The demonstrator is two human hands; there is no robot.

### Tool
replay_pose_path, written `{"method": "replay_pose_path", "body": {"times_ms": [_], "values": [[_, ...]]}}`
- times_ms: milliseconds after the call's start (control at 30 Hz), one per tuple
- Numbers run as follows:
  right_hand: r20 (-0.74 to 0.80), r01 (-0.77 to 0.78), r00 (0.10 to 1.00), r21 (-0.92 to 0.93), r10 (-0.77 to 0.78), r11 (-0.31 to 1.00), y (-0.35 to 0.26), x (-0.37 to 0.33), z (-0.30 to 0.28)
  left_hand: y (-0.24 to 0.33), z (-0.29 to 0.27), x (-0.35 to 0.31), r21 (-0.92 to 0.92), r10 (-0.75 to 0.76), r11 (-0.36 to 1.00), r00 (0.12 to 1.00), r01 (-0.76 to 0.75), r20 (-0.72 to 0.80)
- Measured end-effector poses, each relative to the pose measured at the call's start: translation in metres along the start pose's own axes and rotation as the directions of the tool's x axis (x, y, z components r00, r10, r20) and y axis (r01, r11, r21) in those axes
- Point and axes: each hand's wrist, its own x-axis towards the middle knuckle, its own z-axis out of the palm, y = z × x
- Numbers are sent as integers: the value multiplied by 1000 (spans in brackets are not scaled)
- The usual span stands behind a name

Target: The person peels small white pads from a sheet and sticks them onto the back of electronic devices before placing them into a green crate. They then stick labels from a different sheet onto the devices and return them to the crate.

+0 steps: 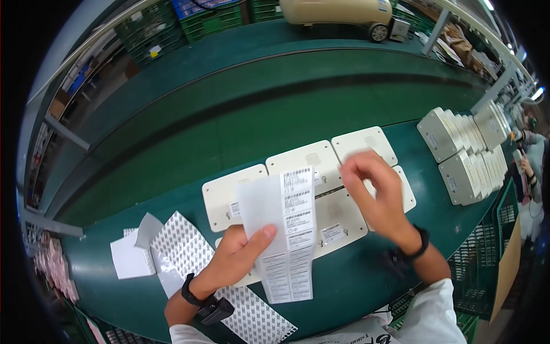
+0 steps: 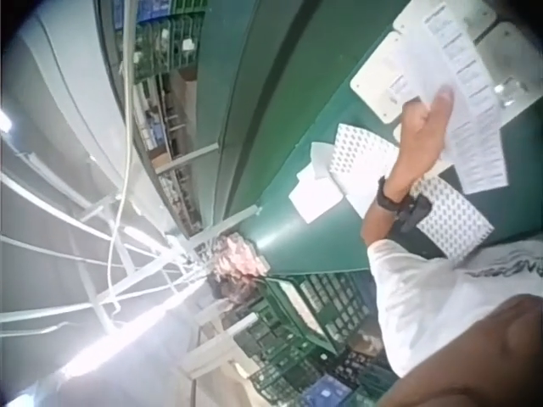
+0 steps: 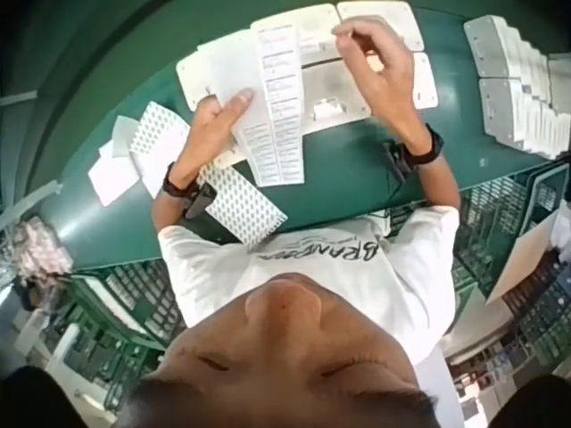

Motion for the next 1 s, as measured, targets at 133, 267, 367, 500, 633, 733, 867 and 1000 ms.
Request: {"method": "replay_pose_path", "body": {"times_ms": [133,267,367,500,633,733,867,1000], "values": [[152,333,937,-123,-314,935,-55,-40,8,-13,13,1,-196,-41,980,999,40,-3],[268,402,905,-292,-329,868,-55,-59,16,-10,38,6,-339,-82,940,987,32,-134],[177,380,924,-346,-338,858,-50,-66,15,-2,54,14,-493,-70,870,982,-25,-174],[159,297,953,-309,-259,903,-46,-73,7,-8,61,16,-327,-14,944,981,-52,-196],[134,257,964,-262,-229,930,-39,-75,-6,-9,76,17,-292,96,945,978,-148,-185],[143,241,967,-264,-210,934,-28,-75,-18,-7,92,23,-212,173,955,969,-209,-175],[134,200,976,-229,-173,953,-19,-74,-30,-7,106,30,25,279,960,943,-279,-182],[105,162,983,-134,-149,978,-10,-70,-41,-5,108,41,360,507,825,851,-435,-134]]}}
